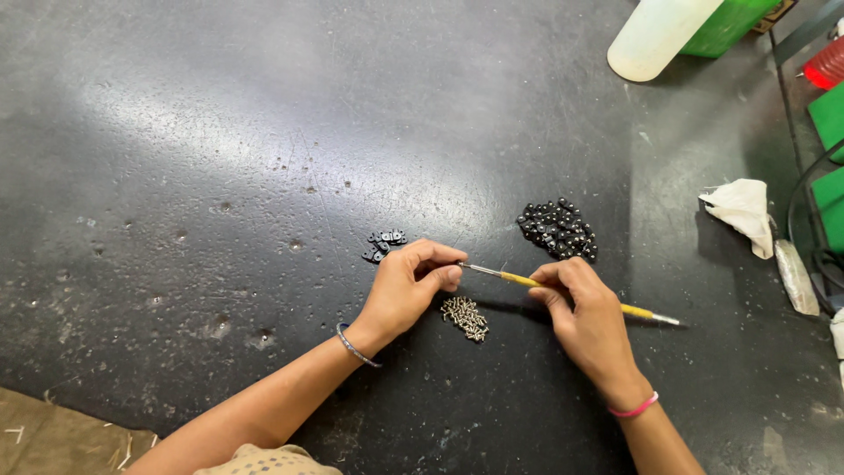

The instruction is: The person sorts small black plastic pieces and metal hook fasteners on a dark workbench, using a yellow-handled pointed tool to move and separate the pieces into groups, occasionally picking pieces up by hand to reposition them. The person continues sorting and regrouping the piles throughout the episode.

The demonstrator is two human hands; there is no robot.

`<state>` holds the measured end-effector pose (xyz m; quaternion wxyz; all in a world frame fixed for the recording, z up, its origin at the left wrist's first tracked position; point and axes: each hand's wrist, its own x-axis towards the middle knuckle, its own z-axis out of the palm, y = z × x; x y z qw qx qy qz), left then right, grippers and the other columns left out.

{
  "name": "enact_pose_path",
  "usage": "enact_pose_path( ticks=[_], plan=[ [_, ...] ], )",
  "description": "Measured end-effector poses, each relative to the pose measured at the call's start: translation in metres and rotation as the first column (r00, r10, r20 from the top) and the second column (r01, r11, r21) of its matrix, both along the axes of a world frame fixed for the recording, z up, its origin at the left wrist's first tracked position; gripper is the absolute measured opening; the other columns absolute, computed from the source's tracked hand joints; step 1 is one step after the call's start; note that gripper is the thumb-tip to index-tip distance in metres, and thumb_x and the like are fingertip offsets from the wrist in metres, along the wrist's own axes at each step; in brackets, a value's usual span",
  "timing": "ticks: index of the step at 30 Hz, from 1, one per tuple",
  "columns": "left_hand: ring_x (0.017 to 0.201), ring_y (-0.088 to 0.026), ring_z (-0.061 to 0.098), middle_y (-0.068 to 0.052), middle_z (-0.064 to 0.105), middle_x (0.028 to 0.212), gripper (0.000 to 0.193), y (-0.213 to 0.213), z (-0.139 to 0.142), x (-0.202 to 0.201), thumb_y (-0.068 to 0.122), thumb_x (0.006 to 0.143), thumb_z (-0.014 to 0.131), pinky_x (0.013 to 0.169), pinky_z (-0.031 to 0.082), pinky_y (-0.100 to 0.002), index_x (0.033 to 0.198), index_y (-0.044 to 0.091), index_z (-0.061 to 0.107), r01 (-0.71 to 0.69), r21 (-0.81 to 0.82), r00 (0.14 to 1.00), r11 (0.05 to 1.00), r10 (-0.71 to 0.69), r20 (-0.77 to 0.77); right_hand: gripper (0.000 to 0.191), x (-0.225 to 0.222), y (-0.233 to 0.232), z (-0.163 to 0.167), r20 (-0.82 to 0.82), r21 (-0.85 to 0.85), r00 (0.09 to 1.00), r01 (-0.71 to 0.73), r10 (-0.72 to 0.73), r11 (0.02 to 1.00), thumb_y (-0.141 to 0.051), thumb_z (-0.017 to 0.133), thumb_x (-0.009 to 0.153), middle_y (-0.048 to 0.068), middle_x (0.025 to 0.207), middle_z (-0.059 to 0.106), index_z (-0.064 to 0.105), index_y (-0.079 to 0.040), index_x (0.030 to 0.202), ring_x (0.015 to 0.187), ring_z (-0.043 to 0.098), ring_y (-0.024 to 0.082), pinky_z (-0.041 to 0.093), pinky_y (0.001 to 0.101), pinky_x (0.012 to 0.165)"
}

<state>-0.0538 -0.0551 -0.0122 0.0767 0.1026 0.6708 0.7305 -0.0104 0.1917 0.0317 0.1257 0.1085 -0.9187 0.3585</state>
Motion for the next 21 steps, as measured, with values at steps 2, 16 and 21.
enact_pose_path(
  ticks=[2, 16, 21],
  plan=[
    [0.085, -0.01, 0.073, -0.005, 0.075, 0.095, 0.019, 0.0, 0.0012, 0.0007, 0.003, 0.093, 0.069, 0.079, 0.062, -0.025, 0.111, -0.001, 0.073, 0.004, -0.029, 1.0, 1.0, -0.004, -0.01, 0.011, -0.0008, 0.0021, -0.0015, -0.002, 0.086, 1.0, 0.031, -0.031, 0.996, -0.01, 0.068, 0.091, 0.008, 0.089, 0.069, 0.07, -0.004, 0.1, 0.08, 0.068, 0.023, 0.053, 0.0348, 0.072],
    [0.084, -0.009, 0.072, -0.003, 0.074, 0.094, 0.019, 0.0007, -0.0017, 0.0004, 0.004, 0.094, 0.068, 0.078, 0.061, -0.024, 0.112, -0.001, 0.073, -0.007, 0.006, 1.0, 1.0, 0.007, 0.003, 0.012, -0.0011, -0.0006, -0.002, 0.001, 0.037, 0.999, 0.048, -0.048, 0.998, -0.01, 0.067, 0.09, 0.009, 0.088, 0.067, 0.069, -0.002, 0.099, 0.078, 0.067, 0.024, 0.052, 0.0357, 0.073],
    [0.083, -0.009, 0.072, -0.003, 0.074, 0.093, 0.019, 0.001, -0.0015, 0.0, 0.004, 0.095, 0.067, 0.078, 0.061, -0.024, 0.113, -0.001, 0.072, -0.002, 0.006, 1.0, 1.0, 0.002, 0.018, 0.013, -0.0048, 0.0008, -0.0039, 0.035, 0.122, 0.999, 0.019, -0.023, 0.992, -0.006, 0.061, 0.093, 0.009, 0.085, 0.068, 0.07, -0.003, 0.103, 0.08, 0.065, 0.024, 0.051, 0.0362, 0.076]
  ],
)
